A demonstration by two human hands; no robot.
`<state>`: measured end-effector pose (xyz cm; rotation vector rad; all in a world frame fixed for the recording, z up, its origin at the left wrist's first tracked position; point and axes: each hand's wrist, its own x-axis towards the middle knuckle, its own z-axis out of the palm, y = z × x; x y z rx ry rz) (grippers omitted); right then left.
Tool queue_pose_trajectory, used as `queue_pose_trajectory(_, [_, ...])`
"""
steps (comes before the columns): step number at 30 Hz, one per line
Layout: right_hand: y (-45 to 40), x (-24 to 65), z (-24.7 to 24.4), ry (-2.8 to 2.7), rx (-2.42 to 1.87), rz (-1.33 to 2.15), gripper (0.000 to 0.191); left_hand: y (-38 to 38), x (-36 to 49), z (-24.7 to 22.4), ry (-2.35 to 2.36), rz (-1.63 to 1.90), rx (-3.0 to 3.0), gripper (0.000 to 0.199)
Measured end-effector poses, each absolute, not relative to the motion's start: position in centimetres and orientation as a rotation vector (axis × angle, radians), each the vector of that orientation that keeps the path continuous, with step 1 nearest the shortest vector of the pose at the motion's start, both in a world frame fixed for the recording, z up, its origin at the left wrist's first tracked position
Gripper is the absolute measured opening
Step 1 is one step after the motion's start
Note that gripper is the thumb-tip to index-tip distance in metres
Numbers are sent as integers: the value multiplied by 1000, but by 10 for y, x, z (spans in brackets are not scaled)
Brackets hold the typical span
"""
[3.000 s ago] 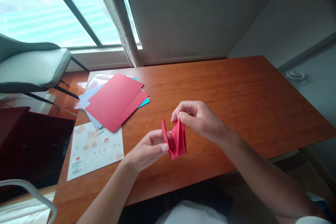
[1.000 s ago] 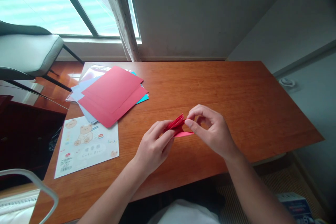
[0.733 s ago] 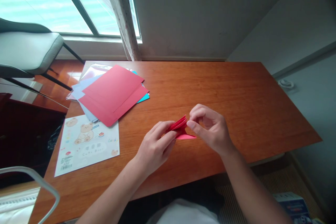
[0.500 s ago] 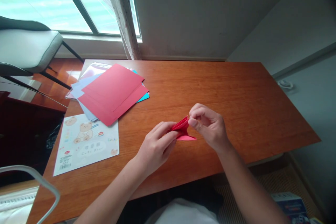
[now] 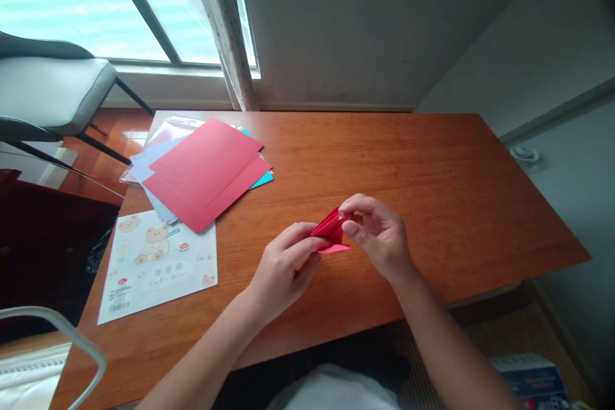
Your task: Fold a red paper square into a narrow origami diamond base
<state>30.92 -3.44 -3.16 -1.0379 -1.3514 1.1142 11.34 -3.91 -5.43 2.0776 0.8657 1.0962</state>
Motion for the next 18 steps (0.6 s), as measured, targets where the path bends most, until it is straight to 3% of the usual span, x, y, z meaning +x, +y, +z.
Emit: queue_pose_trajectory(18, [-32, 311, -25, -1434, -1060, 1113, 7, -39, 115, -50, 873, 1049, 2007, 16])
